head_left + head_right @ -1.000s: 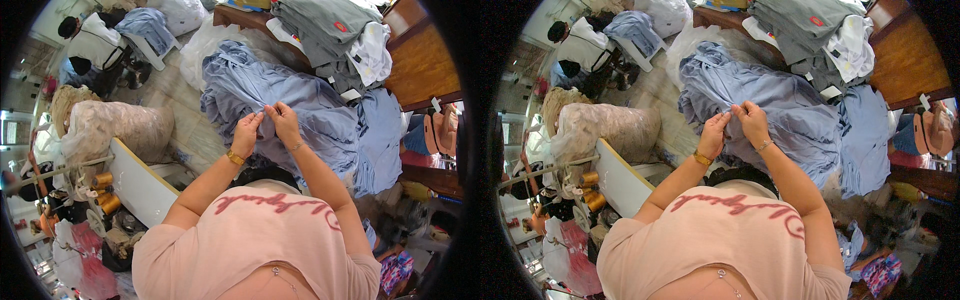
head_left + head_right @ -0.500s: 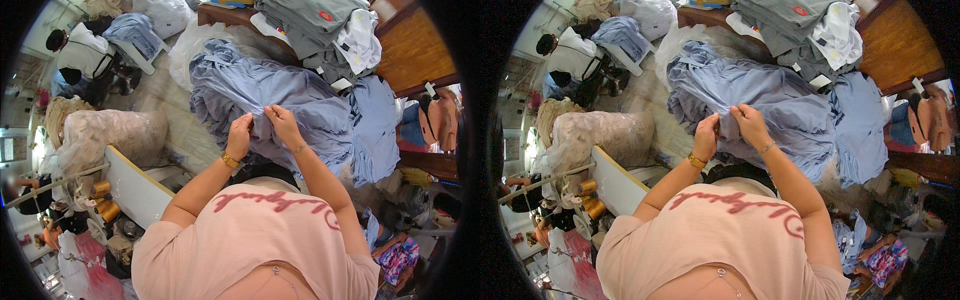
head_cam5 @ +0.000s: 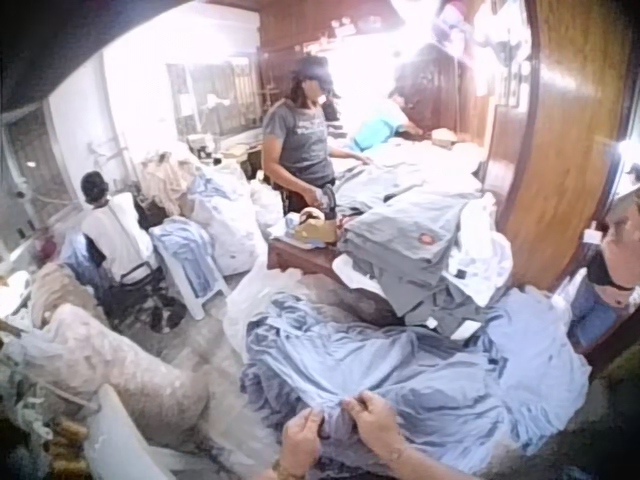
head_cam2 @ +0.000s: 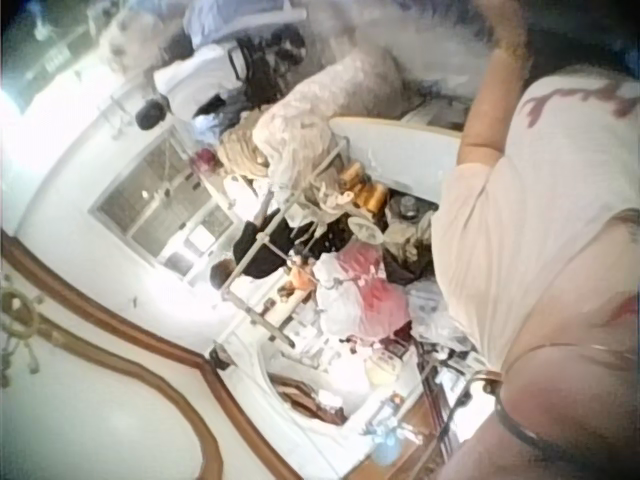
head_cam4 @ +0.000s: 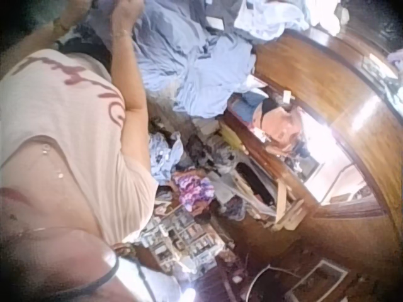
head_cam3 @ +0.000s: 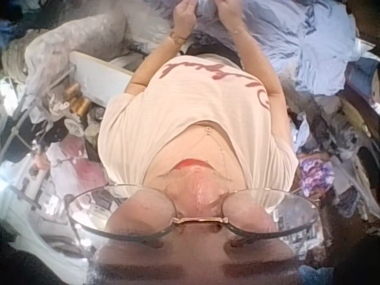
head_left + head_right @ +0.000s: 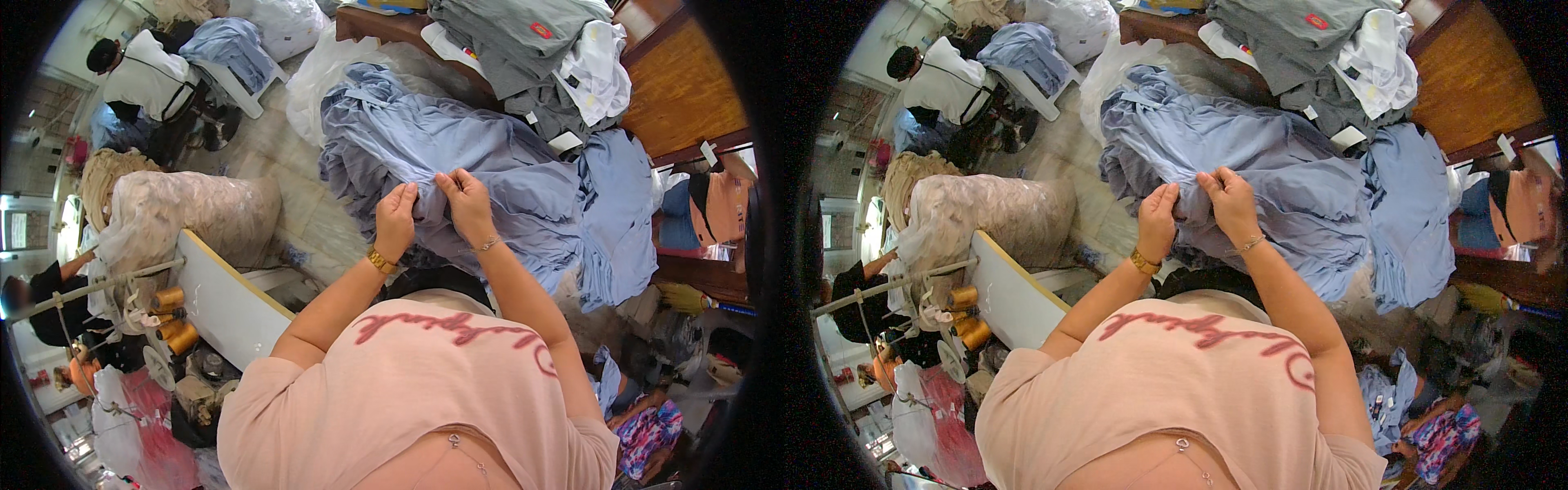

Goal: The person picks up and unfolds light blue button-down shirts from a large pile, checking the collar and front buttons of each garment before placing them back down.

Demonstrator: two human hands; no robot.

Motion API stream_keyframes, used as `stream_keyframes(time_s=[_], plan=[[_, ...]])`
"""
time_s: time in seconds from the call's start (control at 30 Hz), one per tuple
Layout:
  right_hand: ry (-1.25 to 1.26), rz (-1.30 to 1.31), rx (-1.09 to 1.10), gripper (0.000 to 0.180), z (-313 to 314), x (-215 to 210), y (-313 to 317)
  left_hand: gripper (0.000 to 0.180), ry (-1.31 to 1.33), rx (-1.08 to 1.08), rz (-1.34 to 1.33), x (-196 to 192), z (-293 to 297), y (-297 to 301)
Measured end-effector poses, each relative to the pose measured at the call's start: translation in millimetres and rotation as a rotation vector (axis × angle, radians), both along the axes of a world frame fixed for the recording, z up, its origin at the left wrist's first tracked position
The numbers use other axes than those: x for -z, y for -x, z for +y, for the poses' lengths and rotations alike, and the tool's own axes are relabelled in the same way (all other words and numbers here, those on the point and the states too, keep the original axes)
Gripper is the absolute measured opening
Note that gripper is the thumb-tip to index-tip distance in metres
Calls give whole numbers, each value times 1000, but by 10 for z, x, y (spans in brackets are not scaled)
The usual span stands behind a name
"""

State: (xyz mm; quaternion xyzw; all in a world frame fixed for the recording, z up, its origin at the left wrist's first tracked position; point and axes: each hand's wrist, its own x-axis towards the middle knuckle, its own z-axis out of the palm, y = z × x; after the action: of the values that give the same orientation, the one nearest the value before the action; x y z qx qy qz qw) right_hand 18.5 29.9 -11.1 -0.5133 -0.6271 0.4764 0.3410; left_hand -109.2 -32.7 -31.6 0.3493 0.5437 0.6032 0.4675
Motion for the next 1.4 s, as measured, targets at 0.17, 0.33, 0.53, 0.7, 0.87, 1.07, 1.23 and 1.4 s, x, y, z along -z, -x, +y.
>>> stream_keyframes(time_s=[0.17,0.33,0.53,0.7,0.87,1.07,1.23,1.4], plan=[[62,110,-32,19,-47,-290,-191,27,2,-25,-58,-87,38,66],[78,219,346,14,-251,-458,-900,29,37,-2,-192,-204,16,117],[-21,342,906,17,-797,-342,-2258,19,231,56,-116,-134,89,227],[204,739,1093,22,-1382,51,-3185,20,133,-138,-333,-105,350,643],[210,435,1164,21,-1528,128,-3271,20,38,-29,-23,-365,468,470],[164,204,909,17,-1183,144,-3106,27,-138,8,1291,-651,549,-280],[-220,-50,693,23,-730,231,-3071,35,-449,-145,1055,-722,833,-913],[-121,-339,131,40,-326,-1,-2808,32,-515,264,1296,-545,1091,-1601]])
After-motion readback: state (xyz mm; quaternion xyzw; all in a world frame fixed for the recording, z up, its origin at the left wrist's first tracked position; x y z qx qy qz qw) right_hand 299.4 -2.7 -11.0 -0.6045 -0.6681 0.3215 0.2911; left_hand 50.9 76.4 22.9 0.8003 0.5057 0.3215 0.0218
